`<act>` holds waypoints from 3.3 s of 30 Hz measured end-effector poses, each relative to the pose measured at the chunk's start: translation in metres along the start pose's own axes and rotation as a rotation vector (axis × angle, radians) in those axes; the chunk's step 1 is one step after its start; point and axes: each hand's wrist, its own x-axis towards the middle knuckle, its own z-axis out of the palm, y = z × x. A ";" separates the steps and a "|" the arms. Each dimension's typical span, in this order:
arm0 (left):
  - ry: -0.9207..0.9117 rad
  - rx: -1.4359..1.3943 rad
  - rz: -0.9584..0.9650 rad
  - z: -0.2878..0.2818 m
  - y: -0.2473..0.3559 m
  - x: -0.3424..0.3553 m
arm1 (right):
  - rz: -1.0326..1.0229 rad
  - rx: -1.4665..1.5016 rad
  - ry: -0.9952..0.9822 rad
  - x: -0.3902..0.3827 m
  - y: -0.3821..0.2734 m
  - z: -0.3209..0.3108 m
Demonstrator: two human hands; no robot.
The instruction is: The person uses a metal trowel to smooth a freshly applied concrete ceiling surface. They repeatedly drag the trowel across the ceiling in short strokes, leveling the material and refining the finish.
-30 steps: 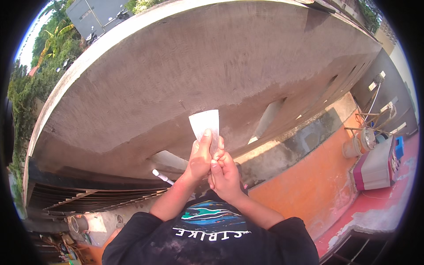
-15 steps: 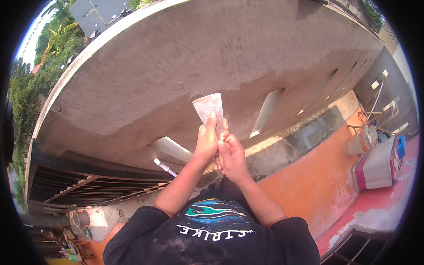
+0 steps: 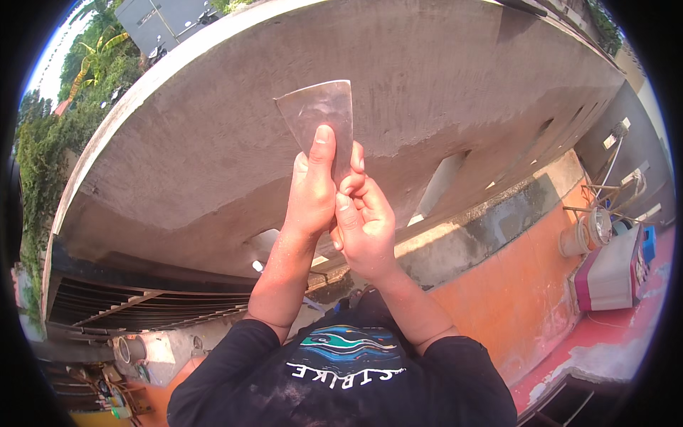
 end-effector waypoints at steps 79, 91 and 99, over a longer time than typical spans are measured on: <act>0.070 -0.078 -0.251 0.002 -0.060 -0.029 | 0.308 0.016 0.056 -0.046 0.022 -0.027; -0.076 0.047 -0.090 0.002 -0.010 -0.050 | 0.180 -0.041 -0.118 -0.029 0.004 -0.027; 0.304 0.222 -0.108 0.010 -0.099 -0.128 | 0.603 -0.260 -0.546 -0.052 0.026 -0.112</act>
